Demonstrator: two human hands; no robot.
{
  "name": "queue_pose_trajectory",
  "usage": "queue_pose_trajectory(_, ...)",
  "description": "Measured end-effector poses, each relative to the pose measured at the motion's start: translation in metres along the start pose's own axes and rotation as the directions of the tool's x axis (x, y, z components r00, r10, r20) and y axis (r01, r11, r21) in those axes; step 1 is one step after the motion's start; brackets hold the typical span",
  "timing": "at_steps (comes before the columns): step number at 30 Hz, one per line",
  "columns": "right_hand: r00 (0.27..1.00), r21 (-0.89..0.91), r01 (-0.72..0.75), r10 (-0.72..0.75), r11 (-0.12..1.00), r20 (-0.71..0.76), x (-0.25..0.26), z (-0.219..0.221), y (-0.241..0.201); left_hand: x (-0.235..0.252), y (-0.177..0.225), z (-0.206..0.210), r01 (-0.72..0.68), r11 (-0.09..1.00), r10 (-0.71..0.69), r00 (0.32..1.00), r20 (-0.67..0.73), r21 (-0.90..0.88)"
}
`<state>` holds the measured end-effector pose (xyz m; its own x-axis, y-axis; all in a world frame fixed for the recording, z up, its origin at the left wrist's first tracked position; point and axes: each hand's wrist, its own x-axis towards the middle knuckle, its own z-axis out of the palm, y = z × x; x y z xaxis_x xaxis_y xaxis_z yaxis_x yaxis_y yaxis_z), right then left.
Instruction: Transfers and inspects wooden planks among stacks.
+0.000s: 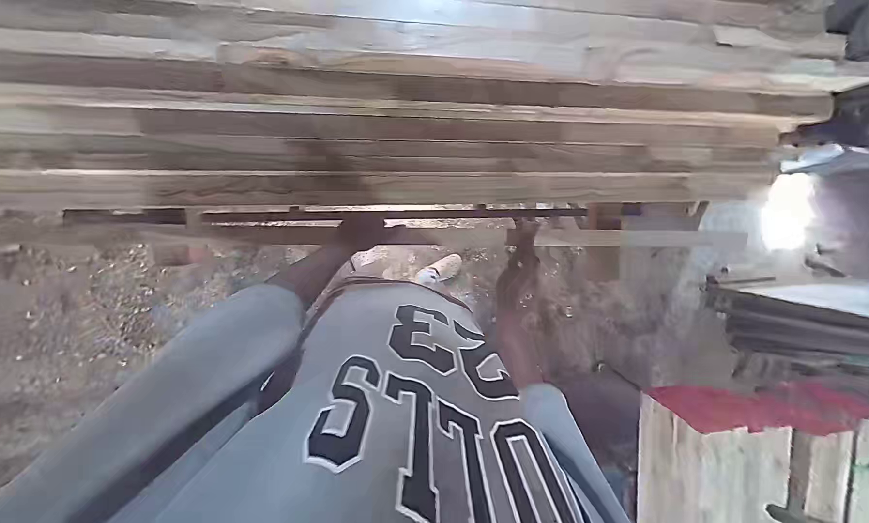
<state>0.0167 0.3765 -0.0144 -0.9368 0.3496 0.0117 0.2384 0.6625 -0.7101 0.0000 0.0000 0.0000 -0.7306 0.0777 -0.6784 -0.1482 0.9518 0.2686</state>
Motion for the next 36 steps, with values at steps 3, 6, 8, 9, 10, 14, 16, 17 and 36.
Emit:
queue_pose_trajectory(3,0.975,-0.221,-0.106,0.144,0.970,0.167,0.011,-0.020,-0.015,0.012,0.004,-0.002,0.059,0.996,-0.066,0.992,0.105,0.070)
queue_pose_trajectory(6,0.975,-0.328,0.065,0.009,0.942,0.220,0.011,-0.018,0.025,0.013,0.013,-0.017,0.082,0.997,-0.080,0.985,0.156,-0.008)
queue_pose_trajectory(8,0.951,-0.329,0.101,0.007,0.939,0.310,0.009,-0.034,0.036,0.014,0.014,-0.015,0.089,0.996,-0.086,0.983,0.164,-0.010)
queue_pose_trajectory(9,0.936,-0.323,0.123,-0.002,0.939,0.352,0.010,-0.039,0.042,0.017,0.011,-0.011,0.097,0.995,-0.097,0.982,0.160,0.009)
queue_pose_trajectory(10,0.916,-0.322,0.135,0.007,0.937,0.402,0.012,-0.046,0.048,0.022,0.007,-0.008,0.108,0.994,-0.111,0.981,0.159,0.026)
queue_pose_trajectory(14,0.838,-0.357,0.138,0.083,0.924,0.540,0.011,-0.085,0.062,0.020,0.020,-0.015,0.173,0.985,-0.172,0.966,0.191,0.011)
queue_pose_trajectory(16,0.844,-0.340,0.099,0.102,0.935,0.526,0.007,-0.106,0.077,0.021,0.019,-0.011,0.179,0.984,-0.177,0.966,0.186,0.008)
queue_pose_trajectory(17,0.872,-0.241,0.090,0.041,0.966,0.487,0.017,-0.112,0.081,0.021,0.024,-0.015,0.204,0.979,-0.200,0.965,0.171,-0.004)
queue_pose_trajectory(36,0.959,-0.302,-0.055,0.134,0.952,0.249,0.058,-0.156,0.131,0.005,0.029,0.002,0.223,0.971,-0.226,0.973,0.035,0.086)
